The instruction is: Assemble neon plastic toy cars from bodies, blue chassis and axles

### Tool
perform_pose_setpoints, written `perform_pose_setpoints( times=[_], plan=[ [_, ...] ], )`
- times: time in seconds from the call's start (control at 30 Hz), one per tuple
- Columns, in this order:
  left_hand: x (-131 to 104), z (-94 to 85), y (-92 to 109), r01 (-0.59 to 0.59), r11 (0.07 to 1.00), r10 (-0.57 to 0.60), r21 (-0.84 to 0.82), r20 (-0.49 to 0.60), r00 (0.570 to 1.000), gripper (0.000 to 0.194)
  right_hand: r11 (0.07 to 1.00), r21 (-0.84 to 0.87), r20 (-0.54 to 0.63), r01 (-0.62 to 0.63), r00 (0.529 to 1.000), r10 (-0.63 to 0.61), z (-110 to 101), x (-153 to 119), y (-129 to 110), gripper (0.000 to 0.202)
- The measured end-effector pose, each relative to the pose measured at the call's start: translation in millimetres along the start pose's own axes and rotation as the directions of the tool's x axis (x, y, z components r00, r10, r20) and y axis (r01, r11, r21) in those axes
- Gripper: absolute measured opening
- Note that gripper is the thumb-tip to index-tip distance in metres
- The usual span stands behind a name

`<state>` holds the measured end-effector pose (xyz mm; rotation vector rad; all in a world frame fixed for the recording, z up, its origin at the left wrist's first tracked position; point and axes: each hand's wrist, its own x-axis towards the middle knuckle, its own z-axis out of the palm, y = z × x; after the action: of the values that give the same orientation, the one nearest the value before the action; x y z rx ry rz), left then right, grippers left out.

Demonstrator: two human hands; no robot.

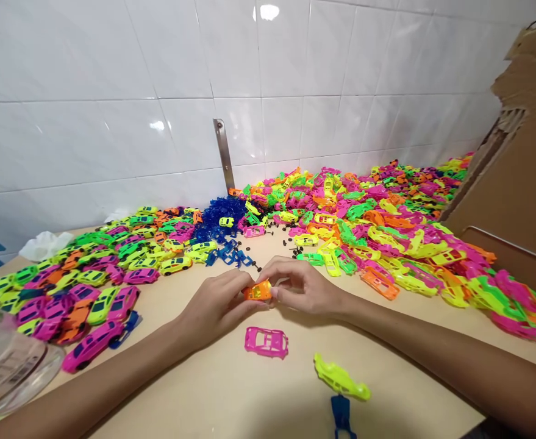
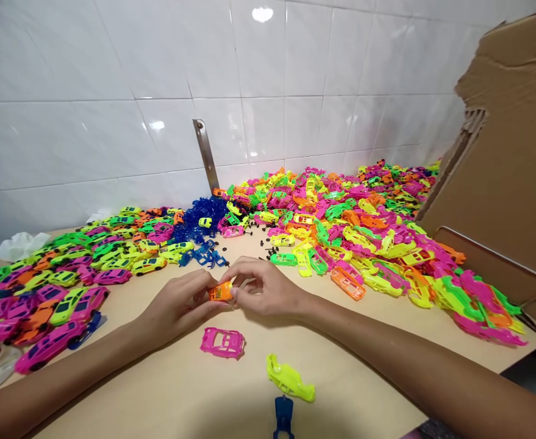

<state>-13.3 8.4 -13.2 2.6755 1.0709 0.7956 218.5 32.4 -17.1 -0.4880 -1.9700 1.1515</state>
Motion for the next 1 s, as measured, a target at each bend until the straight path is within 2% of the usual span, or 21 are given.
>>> perform_pose_setpoints(
  times=[0.23,0.33,0.47,0.73,1.0],
  plan=[
    [-2.8,0.0,0.0,-0.012,1.0,0.012,0.0,0.009,1.0,0.024,0.997,-0.015,-0.094,-0.075,0.993,0.073,6.8,0.0,-4.7,0.024],
    [-2.0,-0.2,0.3,-0.058,0.998,0.058,0.012,0.012,0.998,0.022,0.992,-0.032,-0.148,-0.119,0.982,0.113,11.5,0.1,-8.9,0.018],
    [-1.1,-0.7,1.7,-0.14,0.99,0.14,0.035,-0.005,0.99,0.019,0.993,-0.037,-0.203,-0.112,0.974,0.102,16.9,-0.6,-9.7,0.015],
    [1.3,-0.6,4.5,-0.174,0.985,0.174,0.017,-0.024,0.984,0.016,0.969,0.17,-0.171,-0.18,0.963,0.209,13.3,0.3,-1.3,0.016],
    [-3.2,-1.6,2.1,-0.202,0.979,0.196,-0.031,-0.143,0.97,0.01,0.874,0.444,-0.174,-0.197,0.938,0.299,17.9,2.9,-2.4,0.014]
  ],
)
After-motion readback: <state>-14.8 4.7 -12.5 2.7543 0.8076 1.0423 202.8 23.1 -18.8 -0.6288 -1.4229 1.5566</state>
